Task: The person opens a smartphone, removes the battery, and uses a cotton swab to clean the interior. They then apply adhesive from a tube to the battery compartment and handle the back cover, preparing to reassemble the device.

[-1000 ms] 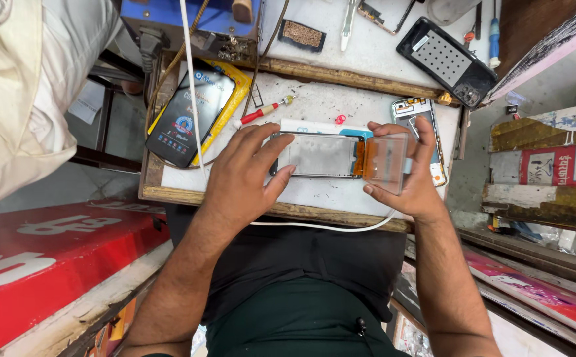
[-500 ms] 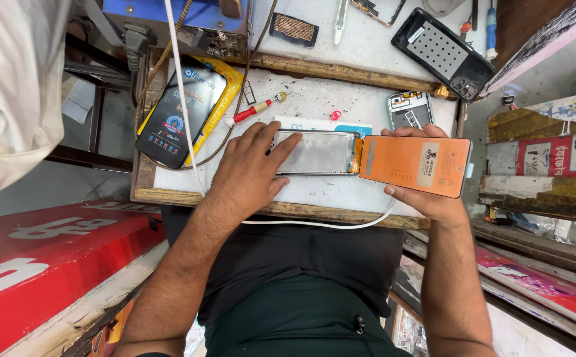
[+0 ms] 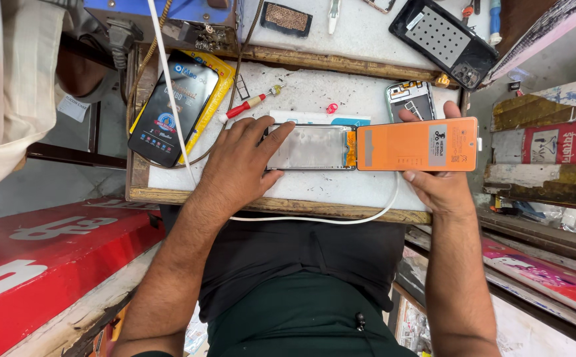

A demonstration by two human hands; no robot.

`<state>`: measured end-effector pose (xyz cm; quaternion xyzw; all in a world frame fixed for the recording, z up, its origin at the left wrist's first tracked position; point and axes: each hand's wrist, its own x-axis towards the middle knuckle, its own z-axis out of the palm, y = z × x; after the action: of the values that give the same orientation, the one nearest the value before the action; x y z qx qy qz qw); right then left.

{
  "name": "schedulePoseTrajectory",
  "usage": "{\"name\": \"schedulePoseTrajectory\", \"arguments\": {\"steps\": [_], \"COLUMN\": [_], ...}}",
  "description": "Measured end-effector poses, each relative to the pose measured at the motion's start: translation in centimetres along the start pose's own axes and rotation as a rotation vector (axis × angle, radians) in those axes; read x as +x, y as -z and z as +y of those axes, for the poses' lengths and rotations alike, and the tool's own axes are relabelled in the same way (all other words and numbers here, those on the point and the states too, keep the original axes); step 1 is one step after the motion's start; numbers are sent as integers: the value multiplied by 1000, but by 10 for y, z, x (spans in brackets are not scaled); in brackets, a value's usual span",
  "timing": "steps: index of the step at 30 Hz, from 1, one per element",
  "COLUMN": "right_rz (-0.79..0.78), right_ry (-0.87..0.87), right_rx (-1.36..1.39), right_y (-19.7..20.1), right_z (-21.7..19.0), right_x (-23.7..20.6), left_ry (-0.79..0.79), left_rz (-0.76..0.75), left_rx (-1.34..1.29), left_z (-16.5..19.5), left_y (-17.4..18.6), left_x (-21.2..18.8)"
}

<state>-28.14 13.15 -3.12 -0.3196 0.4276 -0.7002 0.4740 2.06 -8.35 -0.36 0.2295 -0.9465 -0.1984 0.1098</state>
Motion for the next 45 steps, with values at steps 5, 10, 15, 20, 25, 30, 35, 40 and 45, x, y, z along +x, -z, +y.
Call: {"name": "schedulePoseTrajectory", "arguments": {"steps": [5,10,15,20,25,30,35,40,45], "right_rz": [97,275,381,391,381,344,-110,-363,-354], "right_ry": [-100,-99,-124,-110,-118,93,163,227,225], "right_rx": [197,104,-222,-624,-840,-1355,-1259,-1378,-1441], "right_y": [9,18,26,17,-6,-43,-118,-163,-169], "right_z": [-13,-28,-34,-34,-40,-44,2,44,52], "right_x": [2,-2,3,6,8,6,-12,-8,-8], "left_ry": [3,-6,-4,-10,74,201,250,216,222], "left_rz": [-2,18,3,99,267,370,412,411,78], "left_rx": [-17,-44,-60,-227,-234,-186,-217,-216,-145], "left_z": [-3,-9,-11,-12,-17,-16,-3,3,-31], "left_y": [4,13,18,27,41,45,28,8,12], "left_x": [-3,-9,-7,-15,-34,-51,-52,-29,19]}}
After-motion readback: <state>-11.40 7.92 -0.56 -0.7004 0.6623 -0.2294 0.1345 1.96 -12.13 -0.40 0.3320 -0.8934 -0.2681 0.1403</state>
